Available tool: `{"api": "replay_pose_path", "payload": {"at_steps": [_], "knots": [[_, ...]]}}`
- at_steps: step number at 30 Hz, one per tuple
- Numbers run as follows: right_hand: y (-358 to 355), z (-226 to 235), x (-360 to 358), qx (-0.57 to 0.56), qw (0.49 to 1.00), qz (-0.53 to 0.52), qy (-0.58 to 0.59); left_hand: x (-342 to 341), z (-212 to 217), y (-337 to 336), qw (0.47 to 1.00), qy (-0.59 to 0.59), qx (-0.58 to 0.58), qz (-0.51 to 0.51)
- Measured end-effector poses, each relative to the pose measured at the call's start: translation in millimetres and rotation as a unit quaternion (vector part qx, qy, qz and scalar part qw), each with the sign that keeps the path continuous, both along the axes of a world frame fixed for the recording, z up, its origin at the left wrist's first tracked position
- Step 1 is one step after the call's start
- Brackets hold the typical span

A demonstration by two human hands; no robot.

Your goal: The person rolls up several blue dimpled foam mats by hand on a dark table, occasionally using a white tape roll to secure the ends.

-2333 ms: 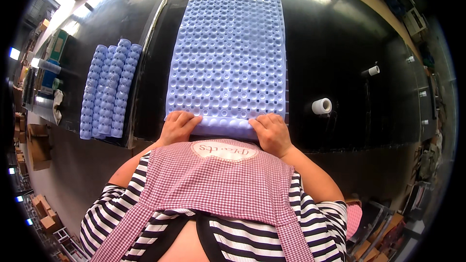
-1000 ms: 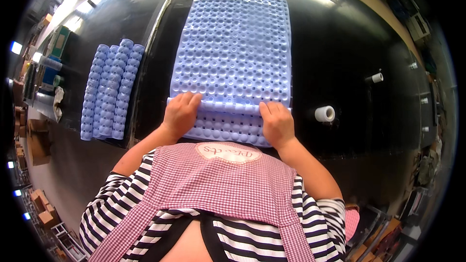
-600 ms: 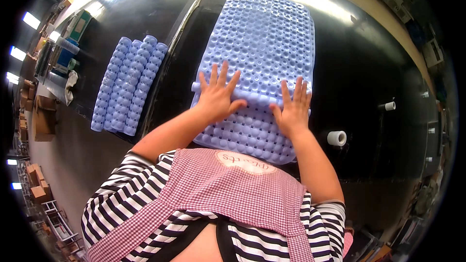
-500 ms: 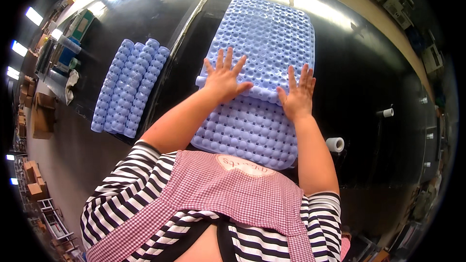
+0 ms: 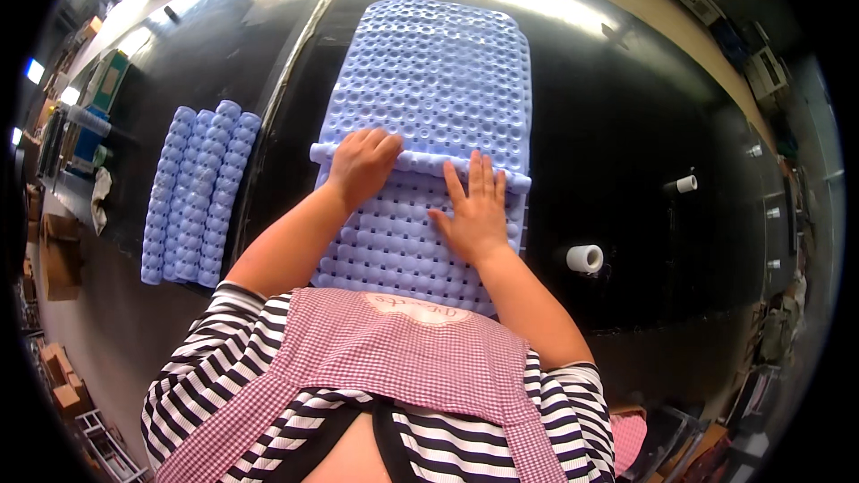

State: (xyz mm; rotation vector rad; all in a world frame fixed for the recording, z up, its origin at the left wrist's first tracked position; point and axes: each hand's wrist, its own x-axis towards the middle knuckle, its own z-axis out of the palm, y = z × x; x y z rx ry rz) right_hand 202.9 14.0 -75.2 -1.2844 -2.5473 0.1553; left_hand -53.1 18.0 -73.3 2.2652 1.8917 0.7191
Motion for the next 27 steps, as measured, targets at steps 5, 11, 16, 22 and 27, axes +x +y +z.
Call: {"api": "replay_pose_path", "payload": {"at_steps": [5,11,16,22,27], "knots": [[60,-3,-4,-0.016,0.999,0.016,0.026,-2,-14,-9,0.989,0.049,0.139,0.003],[96,2,1,0.003,0.993,0.031,0.111,-9,12,23,1.0,-0.012,0.009,-0.015],[27,15,20,0.065,0.973,0.092,0.203,-4,6,-44,0.995,-0.008,0.079,-0.06],[-62,12,46,0.01,0.979,0.078,0.187,25,6,-137,0.998,-0.021,0.019,-0.063],[-32,26,36,0.105,0.986,0.061,0.117,13,13,-96,0.996,0.007,0.065,-0.066]]}}
